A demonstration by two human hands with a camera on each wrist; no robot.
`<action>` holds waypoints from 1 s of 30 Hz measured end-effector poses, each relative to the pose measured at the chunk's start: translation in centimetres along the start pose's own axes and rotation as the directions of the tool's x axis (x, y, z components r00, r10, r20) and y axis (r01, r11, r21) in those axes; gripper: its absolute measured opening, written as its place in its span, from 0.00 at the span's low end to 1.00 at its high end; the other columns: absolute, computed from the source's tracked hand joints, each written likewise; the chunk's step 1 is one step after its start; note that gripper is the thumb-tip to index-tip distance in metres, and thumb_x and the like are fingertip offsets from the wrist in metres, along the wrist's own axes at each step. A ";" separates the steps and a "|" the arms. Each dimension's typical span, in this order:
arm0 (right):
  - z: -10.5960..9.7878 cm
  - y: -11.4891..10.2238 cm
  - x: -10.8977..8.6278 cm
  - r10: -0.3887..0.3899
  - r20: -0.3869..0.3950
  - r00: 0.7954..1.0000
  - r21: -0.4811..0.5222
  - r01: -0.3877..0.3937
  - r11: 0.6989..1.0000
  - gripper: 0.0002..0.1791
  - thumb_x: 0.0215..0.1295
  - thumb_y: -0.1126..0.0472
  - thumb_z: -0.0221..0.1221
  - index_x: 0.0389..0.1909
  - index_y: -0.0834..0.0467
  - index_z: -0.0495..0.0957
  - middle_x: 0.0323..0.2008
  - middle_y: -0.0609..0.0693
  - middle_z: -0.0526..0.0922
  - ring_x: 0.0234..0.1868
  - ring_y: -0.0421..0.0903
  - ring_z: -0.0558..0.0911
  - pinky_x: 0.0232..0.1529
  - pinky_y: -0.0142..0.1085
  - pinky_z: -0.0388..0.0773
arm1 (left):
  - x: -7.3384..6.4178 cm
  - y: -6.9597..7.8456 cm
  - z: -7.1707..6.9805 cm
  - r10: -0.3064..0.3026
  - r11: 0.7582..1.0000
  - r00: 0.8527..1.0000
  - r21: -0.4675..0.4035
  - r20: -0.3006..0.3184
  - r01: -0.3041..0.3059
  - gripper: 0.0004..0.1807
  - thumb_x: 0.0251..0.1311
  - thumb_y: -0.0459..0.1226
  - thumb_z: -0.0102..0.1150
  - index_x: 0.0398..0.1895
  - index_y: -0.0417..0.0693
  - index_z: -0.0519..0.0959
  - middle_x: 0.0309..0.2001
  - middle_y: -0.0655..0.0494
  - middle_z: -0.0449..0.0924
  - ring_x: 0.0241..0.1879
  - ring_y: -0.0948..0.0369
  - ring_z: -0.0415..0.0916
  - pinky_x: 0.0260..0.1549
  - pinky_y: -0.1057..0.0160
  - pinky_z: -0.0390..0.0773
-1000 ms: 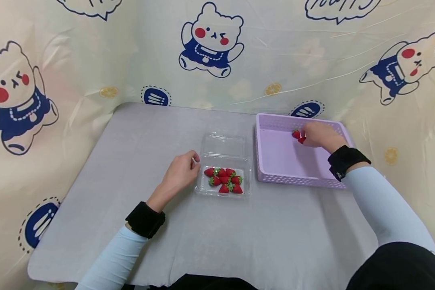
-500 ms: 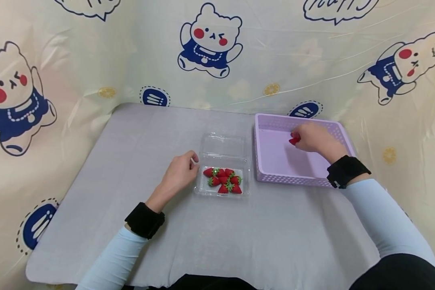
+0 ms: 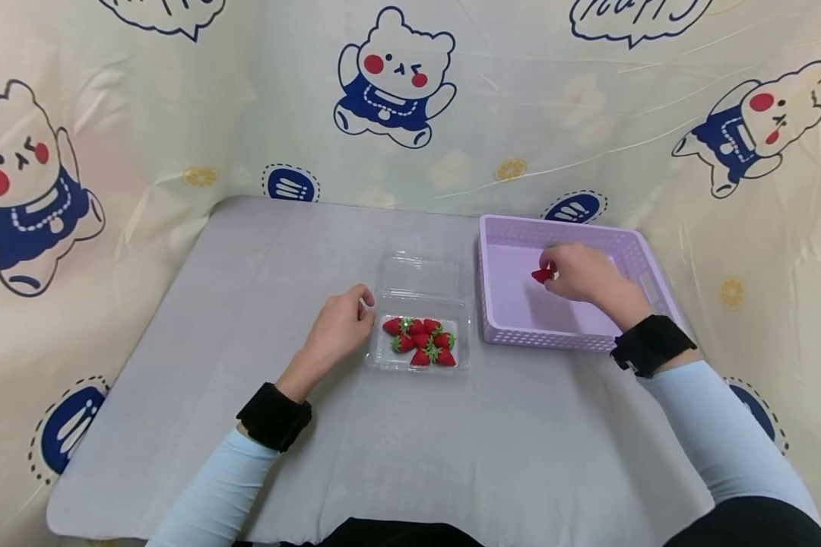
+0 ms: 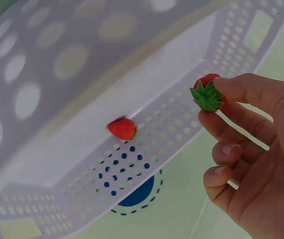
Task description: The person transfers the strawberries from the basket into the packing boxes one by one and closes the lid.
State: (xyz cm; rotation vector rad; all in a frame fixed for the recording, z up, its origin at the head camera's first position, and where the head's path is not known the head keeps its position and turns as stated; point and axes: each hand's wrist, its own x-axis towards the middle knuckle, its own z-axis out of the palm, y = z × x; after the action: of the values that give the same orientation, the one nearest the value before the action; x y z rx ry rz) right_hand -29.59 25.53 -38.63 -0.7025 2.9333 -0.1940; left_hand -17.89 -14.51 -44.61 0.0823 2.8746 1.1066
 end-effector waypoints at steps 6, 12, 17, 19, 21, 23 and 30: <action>0.3 -0.8 -0.8 0.001 -0.039 0.999 0.039 0.001 0.999 0.13 0.60 0.63 0.71 0.46 0.61 0.86 0.40 0.56 0.84 0.38 0.55 0.81 0.45 0.51 0.83 | 0.0 0.0 0.1 0.003 1.000 1.000 0.000 -0.003 -0.003 0.06 0.72 0.32 0.61 0.48 0.41 0.77 0.25 0.50 0.76 0.24 0.55 0.73 0.25 0.60 0.74; 0.6 -1.5 -1.5 -0.004 -0.038 0.999 0.061 0.006 0.998 0.14 0.60 0.63 0.71 0.46 0.61 0.86 0.39 0.57 0.85 0.38 0.55 0.80 0.45 0.50 0.82 | 0.0 0.0 0.1 -0.004 1.000 1.000 -0.003 -0.001 0.004 0.06 0.72 0.32 0.61 0.48 0.41 0.77 0.25 0.50 0.76 0.24 0.54 0.73 0.25 0.60 0.75; 0.8 -2.2 -2.1 -0.019 -0.033 0.999 0.072 0.022 0.997 0.13 0.61 0.63 0.70 0.47 0.61 0.86 0.39 0.56 0.86 0.37 0.54 0.81 0.46 0.50 0.82 | 0.0 -0.1 0.1 -0.001 1.000 1.000 -0.003 -0.006 0.001 0.06 0.72 0.32 0.60 0.48 0.41 0.77 0.25 0.50 0.76 0.24 0.55 0.72 0.25 0.59 0.74; 0.7 -2.7 -2.2 -0.030 -0.036 0.999 0.079 0.033 0.996 0.13 0.61 0.64 0.70 0.47 0.61 0.86 0.38 0.55 0.87 0.37 0.54 0.81 0.46 0.50 0.83 | 0.0 -0.1 0.0 0.001 1.000 1.000 -0.005 -0.007 -0.001 0.06 0.72 0.32 0.60 0.48 0.41 0.76 0.25 0.50 0.76 0.24 0.55 0.72 0.25 0.59 0.74; 0.7 -3.3 -2.4 -0.047 -0.041 0.998 0.076 0.050 0.996 0.13 0.61 0.64 0.71 0.47 0.62 0.86 0.38 0.56 0.87 0.36 0.54 0.81 0.46 0.51 0.82 | 0.0 -0.1 0.0 0.002 1.000 1.000 -0.005 -0.008 -0.002 0.06 0.72 0.32 0.60 0.47 0.41 0.76 0.25 0.50 0.76 0.23 0.55 0.72 0.25 0.59 0.74; 0.6 -3.9 -2.5 -0.059 -0.047 0.997 0.080 0.063 0.995 0.13 0.61 0.64 0.71 0.47 0.61 0.86 0.38 0.55 0.87 0.37 0.54 0.82 0.47 0.51 0.83 | 0.0 -0.1 0.0 0.002 1.000 1.000 -0.005 -0.008 -0.002 0.06 0.72 0.32 0.60 0.47 0.41 0.77 0.25 0.50 0.76 0.24 0.55 0.72 0.25 0.59 0.74; 0.9 -5.1 -3.2 -0.107 -0.086 0.991 0.084 0.114 0.990 0.14 0.62 0.62 0.71 0.48 0.61 0.87 0.40 0.55 0.88 0.39 0.53 0.84 0.47 0.50 0.84 | 0.0 -0.1 0.1 -0.001 1.000 1.000 -0.007 -0.004 0.001 0.06 0.72 0.32 0.61 0.48 0.41 0.76 0.26 0.50 0.76 0.24 0.54 0.73 0.26 0.59 0.76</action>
State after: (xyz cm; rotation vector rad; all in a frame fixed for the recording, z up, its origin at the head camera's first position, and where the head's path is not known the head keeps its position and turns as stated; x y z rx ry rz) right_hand -24.38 22.35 -38.48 -0.8643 2.9416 -0.3698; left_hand -17.90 -14.54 -44.79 0.0788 2.8739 1.1182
